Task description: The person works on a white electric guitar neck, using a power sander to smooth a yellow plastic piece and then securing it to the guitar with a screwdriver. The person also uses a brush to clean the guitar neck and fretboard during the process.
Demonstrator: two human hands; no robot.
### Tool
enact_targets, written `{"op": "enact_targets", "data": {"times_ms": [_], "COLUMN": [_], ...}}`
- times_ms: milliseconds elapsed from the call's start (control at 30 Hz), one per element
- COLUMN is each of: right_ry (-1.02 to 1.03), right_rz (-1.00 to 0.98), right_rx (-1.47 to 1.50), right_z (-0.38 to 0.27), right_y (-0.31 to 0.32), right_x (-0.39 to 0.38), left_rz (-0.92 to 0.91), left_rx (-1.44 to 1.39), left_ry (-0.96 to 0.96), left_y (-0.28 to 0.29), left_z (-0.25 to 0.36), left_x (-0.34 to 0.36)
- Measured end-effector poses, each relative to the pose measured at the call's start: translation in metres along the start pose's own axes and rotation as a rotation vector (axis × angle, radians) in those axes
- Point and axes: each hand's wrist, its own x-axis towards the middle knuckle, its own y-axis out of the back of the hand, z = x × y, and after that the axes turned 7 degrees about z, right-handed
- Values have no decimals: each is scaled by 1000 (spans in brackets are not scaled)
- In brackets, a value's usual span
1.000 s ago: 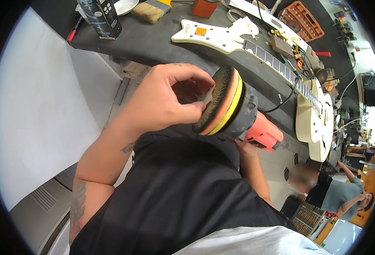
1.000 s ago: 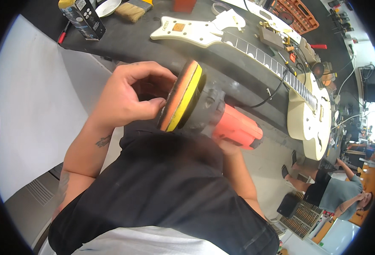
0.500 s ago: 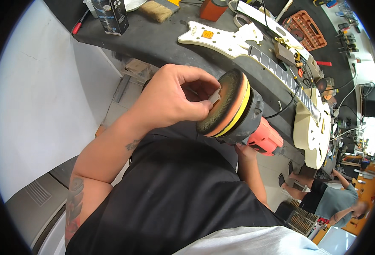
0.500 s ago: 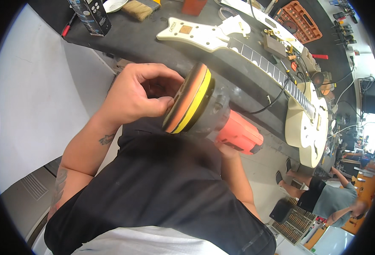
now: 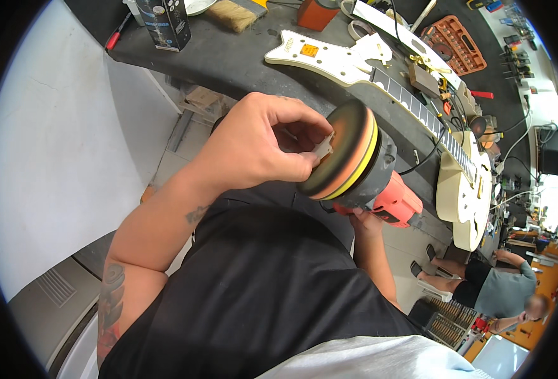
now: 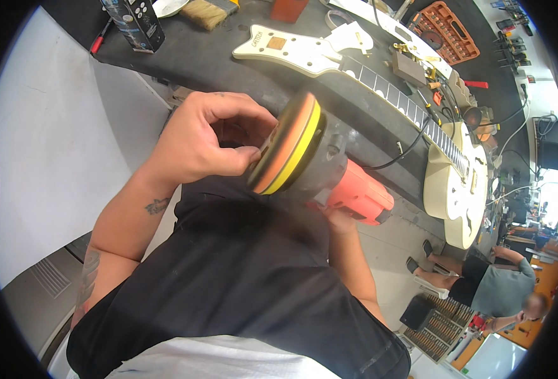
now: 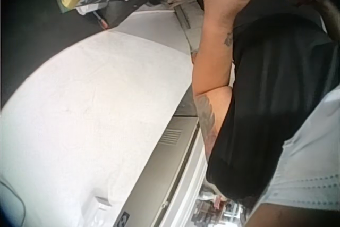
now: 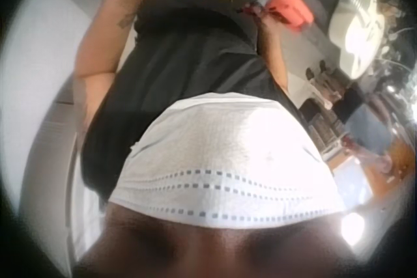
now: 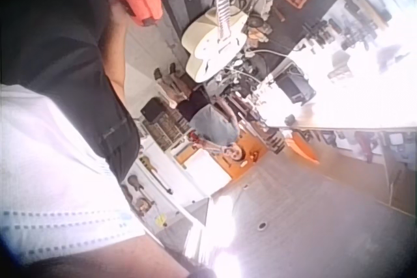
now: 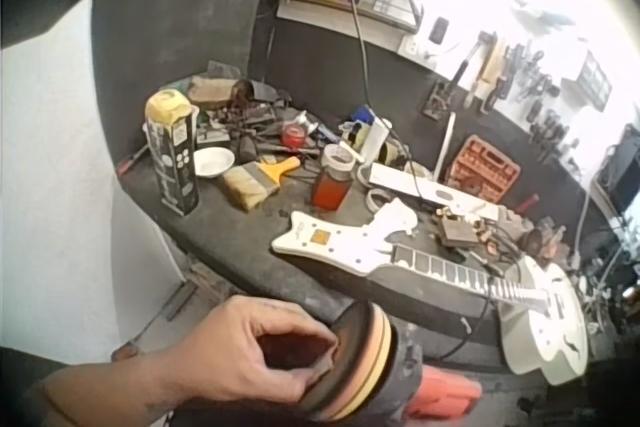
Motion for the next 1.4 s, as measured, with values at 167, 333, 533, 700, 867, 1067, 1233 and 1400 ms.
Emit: {"op": "enact_targets", "data": {"times_ms": [167,333,533,700,867,1067,1233,1400], "right_ry": [-17,-27,202,525,411,-230,367,33], "right_rz": [1,16,64,-212,-180,-112,-27,-77], "right_rx": [5,2,-153,-353,-244,-125,-417,10], "right_z": [1,6,-13,-34,-23,-39,-17,-10], "right_y": [1,-14,-9,-42,-45,-33,-36,-20], "right_x": [7,8,1,46,36,9,19,19], "left_rz": [13,10,13,162,222,62,45,28], "left_rx": [-28,-26,-84,7,101,-127,-129,-112], "left_ry": [28,20,-34,-97,-17,-124,24,45], "left_y": [1,0,4,10,35,6,15,12], "left_z": [0,5,-3,-18,-29,-2,0,19], "left_x": [-3,-3,-1,-9,-3,0,-6,-9]}}
